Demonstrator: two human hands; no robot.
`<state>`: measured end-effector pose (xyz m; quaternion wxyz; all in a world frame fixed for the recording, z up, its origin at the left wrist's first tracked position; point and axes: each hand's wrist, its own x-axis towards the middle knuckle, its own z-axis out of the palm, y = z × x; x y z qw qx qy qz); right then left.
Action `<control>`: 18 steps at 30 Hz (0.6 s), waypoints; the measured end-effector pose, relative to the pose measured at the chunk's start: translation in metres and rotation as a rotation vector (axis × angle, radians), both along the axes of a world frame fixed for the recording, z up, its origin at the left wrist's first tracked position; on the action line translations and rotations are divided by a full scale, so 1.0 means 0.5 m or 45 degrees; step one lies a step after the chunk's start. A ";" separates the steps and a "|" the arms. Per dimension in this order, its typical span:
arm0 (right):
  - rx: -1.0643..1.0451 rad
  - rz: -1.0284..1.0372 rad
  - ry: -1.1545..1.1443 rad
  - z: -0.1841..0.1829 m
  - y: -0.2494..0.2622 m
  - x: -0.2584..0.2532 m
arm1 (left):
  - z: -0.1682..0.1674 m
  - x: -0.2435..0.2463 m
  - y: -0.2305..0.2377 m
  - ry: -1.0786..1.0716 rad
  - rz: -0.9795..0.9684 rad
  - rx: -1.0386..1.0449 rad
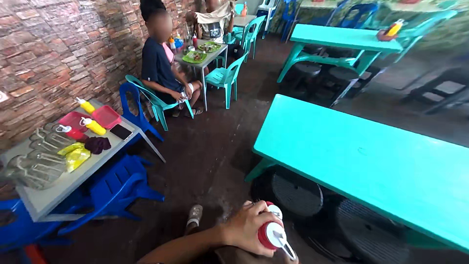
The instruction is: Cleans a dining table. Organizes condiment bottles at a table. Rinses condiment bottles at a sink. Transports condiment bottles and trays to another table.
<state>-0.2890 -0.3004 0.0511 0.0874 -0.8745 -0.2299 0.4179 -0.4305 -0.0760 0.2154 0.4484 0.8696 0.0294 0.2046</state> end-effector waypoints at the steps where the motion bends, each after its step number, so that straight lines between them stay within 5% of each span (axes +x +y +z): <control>1: 0.111 -0.009 -0.034 0.035 -0.006 0.012 | -0.002 0.015 -0.014 -0.010 -0.015 0.040; 8: 1.329 0.102 -0.099 0.124 0.013 0.115 | -0.009 0.110 -0.082 -0.040 -0.314 0.176; 18: 1.543 -0.164 0.278 0.152 -0.025 0.130 | 0.001 0.174 -0.123 0.028 -0.464 0.067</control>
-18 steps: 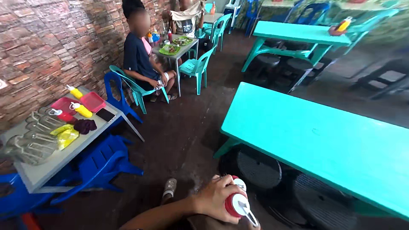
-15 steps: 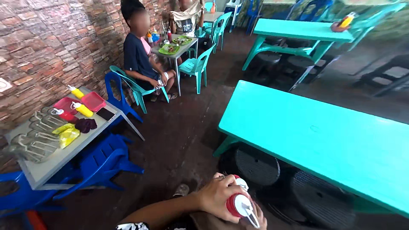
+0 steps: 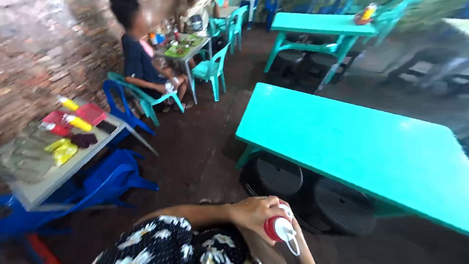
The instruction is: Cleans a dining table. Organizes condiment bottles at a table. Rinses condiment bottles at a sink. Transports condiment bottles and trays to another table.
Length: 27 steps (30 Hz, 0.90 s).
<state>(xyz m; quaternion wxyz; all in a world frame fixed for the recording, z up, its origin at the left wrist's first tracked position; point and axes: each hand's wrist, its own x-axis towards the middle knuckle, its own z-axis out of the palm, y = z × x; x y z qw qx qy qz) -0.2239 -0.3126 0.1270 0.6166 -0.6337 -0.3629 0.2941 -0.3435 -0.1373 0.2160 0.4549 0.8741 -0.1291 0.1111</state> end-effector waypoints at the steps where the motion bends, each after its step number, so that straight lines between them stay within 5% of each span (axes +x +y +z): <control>1: -0.025 0.022 0.065 0.006 0.003 -0.003 | 0.003 -0.005 0.003 0.006 0.031 -0.002; 7: -0.041 0.331 0.235 -0.019 0.093 -0.008 | 0.011 -0.087 0.076 0.030 0.283 0.007; 13: -0.249 0.693 0.128 0.037 0.362 -0.062 | -0.004 -0.239 0.221 0.010 0.689 -0.064; 19: -0.776 0.771 -0.425 0.026 0.653 -0.204 | -0.032 -0.448 0.426 0.022 1.035 -0.075; 27: -1.157 1.621 -1.140 0.006 1.128 -0.471 | -0.083 -0.734 0.656 -0.091 1.663 0.089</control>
